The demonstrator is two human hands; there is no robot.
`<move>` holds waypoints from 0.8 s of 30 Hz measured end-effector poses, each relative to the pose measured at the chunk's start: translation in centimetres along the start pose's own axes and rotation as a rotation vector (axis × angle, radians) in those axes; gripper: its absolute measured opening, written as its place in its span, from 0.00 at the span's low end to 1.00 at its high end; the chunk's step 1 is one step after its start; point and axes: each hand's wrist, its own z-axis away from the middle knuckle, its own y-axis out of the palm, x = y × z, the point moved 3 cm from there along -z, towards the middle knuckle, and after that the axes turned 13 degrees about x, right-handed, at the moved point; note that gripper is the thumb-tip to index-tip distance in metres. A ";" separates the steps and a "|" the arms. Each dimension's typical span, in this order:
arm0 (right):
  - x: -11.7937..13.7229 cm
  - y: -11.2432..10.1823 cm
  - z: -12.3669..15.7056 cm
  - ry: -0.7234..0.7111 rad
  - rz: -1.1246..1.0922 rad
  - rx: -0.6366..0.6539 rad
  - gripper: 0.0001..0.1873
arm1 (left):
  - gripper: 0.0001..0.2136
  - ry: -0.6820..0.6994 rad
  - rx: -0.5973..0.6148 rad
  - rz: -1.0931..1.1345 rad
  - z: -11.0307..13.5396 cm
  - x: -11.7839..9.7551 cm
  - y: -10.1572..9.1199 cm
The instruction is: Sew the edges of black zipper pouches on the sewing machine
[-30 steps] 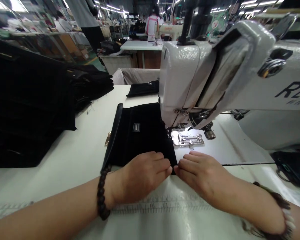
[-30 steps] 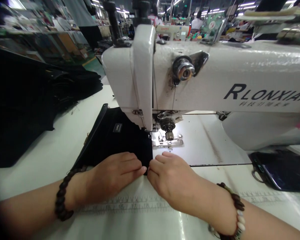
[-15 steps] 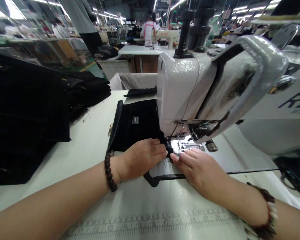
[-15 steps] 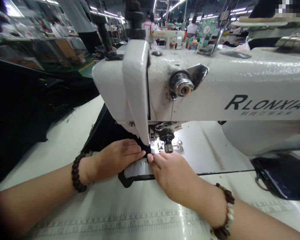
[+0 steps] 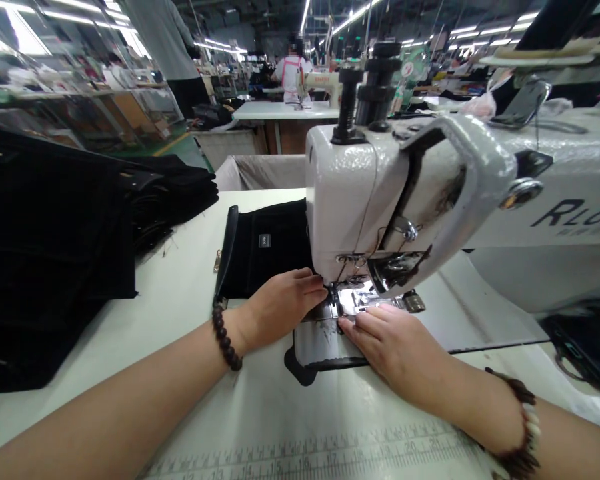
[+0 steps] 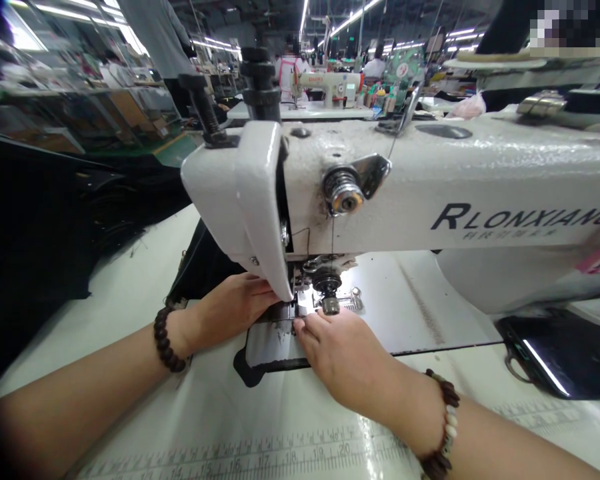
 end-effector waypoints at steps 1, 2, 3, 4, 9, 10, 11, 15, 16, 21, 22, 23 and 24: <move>0.0 0.0 0.0 0.002 -0.005 -0.001 0.17 | 0.05 -0.001 -0.001 0.006 0.0 0.0 0.0; 0.0 -0.1 0.0 0.005 -0.009 -0.001 0.17 | 0.05 -0.003 -0.007 0.013 0.0 0.0 -0.1; 0.0 -0.1 0.0 0.010 -0.011 0.005 0.17 | 0.05 -0.004 -0.013 0.017 0.0 0.0 -0.1; 0.0 0.0 0.0 0.015 -0.012 0.009 0.17 | 0.04 -0.004 -0.018 0.019 0.0 0.0 -0.1; 0.0 0.2 0.0 0.015 -0.008 0.009 0.17 | 0.06 -0.020 -0.024 0.020 -0.1 -0.1 0.0; 0.0 0.2 -0.1 0.014 -0.004 0.004 0.17 | 0.06 -0.024 -0.024 0.020 -0.1 -0.1 0.0; 0.0 0.2 -0.1 0.016 -0.001 0.000 0.17 | 0.06 -0.028 -0.027 0.016 -0.1 -0.1 0.0; 0.0 0.1 -0.1 0.022 -0.010 -0.001 0.15 | 0.07 -0.043 -0.029 -0.004 0.0 -0.2 -0.3; 0.0 0.1 -0.1 0.020 -0.012 -0.001 0.15 | 0.07 -0.045 -0.024 -0.003 0.0 -0.2 -0.3; 0.0 0.0 0.0 0.015 -0.018 -0.020 0.17 | 0.05 -0.056 -0.027 0.002 -0.2 -0.8 -0.1; 0.0 0.0 0.0 0.018 -0.024 -0.024 0.17 | 0.06 -0.059 -0.023 0.007 -0.3 -0.7 -0.1; 0.0 0.0 0.1 0.019 -0.028 -0.026 0.17 | 0.06 -0.063 -0.009 0.017 -0.3 -0.3 -0.2; 0.0 0.0 0.1 0.020 -0.029 -0.027 0.17 | 0.06 -0.068 0.010 0.032 -0.3 0.3 -0.4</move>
